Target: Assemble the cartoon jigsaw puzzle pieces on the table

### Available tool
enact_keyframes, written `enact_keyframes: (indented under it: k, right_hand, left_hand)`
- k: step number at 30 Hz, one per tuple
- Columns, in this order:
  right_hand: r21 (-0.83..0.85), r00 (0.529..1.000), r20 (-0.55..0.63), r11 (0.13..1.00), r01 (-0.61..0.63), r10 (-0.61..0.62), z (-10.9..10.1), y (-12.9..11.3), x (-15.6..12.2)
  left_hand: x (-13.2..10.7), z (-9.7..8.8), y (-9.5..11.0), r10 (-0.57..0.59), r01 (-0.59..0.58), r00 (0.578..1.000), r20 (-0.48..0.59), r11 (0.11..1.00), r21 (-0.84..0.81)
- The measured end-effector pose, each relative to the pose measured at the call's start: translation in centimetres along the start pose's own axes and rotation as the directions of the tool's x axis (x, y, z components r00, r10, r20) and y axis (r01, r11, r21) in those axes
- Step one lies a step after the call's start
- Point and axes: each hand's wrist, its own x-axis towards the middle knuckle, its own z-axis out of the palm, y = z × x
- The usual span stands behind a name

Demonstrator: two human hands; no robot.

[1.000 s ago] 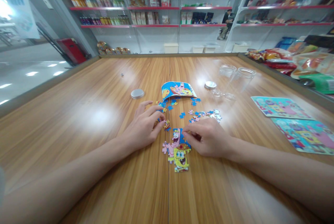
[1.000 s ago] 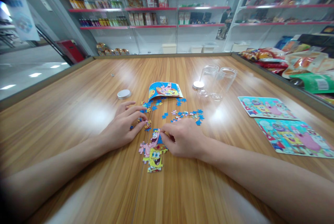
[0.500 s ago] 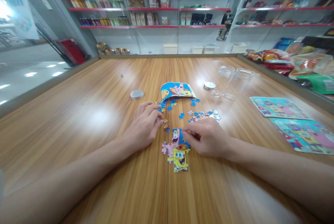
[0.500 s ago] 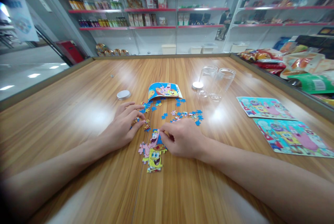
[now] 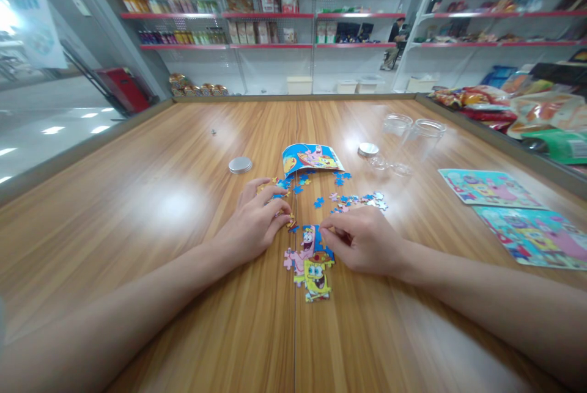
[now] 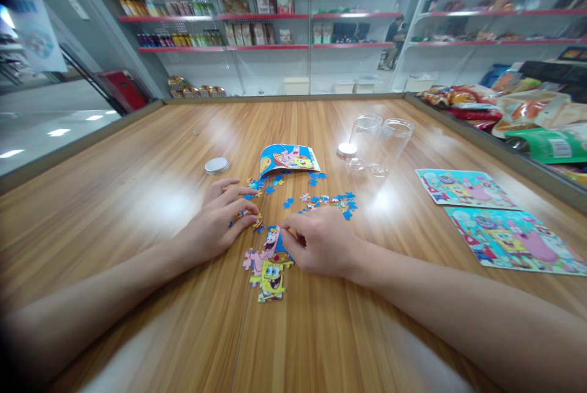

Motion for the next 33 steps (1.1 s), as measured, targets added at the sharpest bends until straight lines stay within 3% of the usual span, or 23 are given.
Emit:
enact_keyframes:
  k: [8, 20, 26, 30, 33]
  right_hand:
    - [-0.002, 1.0, -0.001, 1.0, 0.009, -0.009, -0.03, -0.1, 0.0]
    - [0.006, 1.0, -0.005, 1.0, 0.013, -0.013, 0.05, -0.04, 0.0]
    - [0.016, 1.0, 0.008, 1.0, -0.01, 0.01, 0.04, -0.15, 0.08]
    - [0.032, 1.0, 0.004, 0.999, -0.005, 0.005, 0.11, -0.05, 0.07]
    - [0.044, 1.0, -0.004, 0.999, -0.007, 0.007, 0.19, 0.13, 0.07]
  left_hand:
    - [0.1, 0.2, 0.15, -0.036, 0.037, 0.998, 0.058, 0.999, -0.012]
    - [0.06, 0.01, 0.35, 0.017, -0.015, 0.999, 0.029, 0.998, -0.058]
    - [0.18, -0.31, 0.53, 0.125, -0.129, 0.992, -0.035, 0.981, -0.148]
    - [0.17, -0.38, 0.52, 0.14, -0.144, 0.99, -0.034, 0.972, -0.184]
    - [0.04, -0.58, 0.75, 0.147, -0.167, 0.982, -0.118, 0.969, -0.182]
